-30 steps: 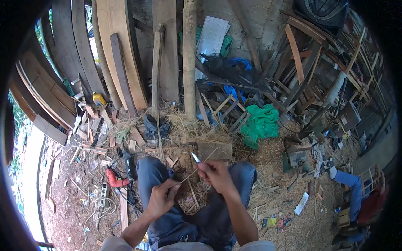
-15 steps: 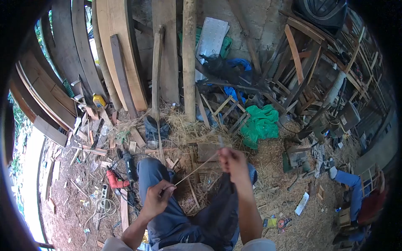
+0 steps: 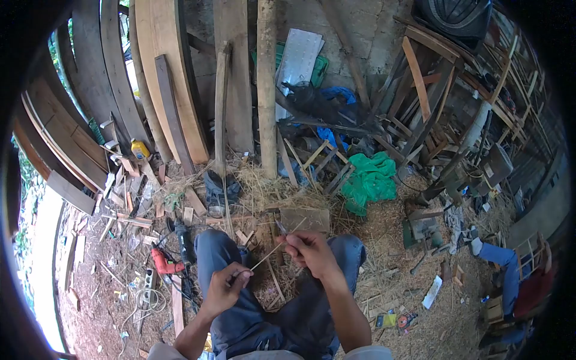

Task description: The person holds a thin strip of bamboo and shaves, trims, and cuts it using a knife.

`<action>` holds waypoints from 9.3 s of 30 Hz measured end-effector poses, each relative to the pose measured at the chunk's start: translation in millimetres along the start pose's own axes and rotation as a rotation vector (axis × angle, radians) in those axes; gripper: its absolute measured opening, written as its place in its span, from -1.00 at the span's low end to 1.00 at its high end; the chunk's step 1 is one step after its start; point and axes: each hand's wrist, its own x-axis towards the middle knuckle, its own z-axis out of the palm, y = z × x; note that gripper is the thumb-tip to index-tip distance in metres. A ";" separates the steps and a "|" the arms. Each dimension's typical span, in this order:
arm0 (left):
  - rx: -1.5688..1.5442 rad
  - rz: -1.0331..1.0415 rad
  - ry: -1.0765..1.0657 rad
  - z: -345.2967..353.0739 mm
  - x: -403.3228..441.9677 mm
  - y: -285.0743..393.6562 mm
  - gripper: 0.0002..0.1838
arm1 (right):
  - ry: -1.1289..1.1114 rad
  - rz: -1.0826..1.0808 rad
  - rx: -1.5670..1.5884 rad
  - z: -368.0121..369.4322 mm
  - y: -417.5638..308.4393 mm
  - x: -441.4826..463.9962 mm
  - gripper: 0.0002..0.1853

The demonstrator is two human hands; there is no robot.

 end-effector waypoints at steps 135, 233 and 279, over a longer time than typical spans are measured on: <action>-0.213 -0.221 0.026 50.8 66.8 -49.9 -0.85 | 0.026 -0.084 -0.021 -19.1 75.3 53.5 -0.84; -0.444 -0.271 0.001 52.5 22.7 -14.1 -0.87 | 0.737 -0.135 -1.252 -65.8 50.9 61.2 -0.80; -0.627 -0.413 -0.041 41.2 32.2 -12.6 -0.68 | 0.421 -0.607 -1.191 0.4 73.0 46.0 -0.94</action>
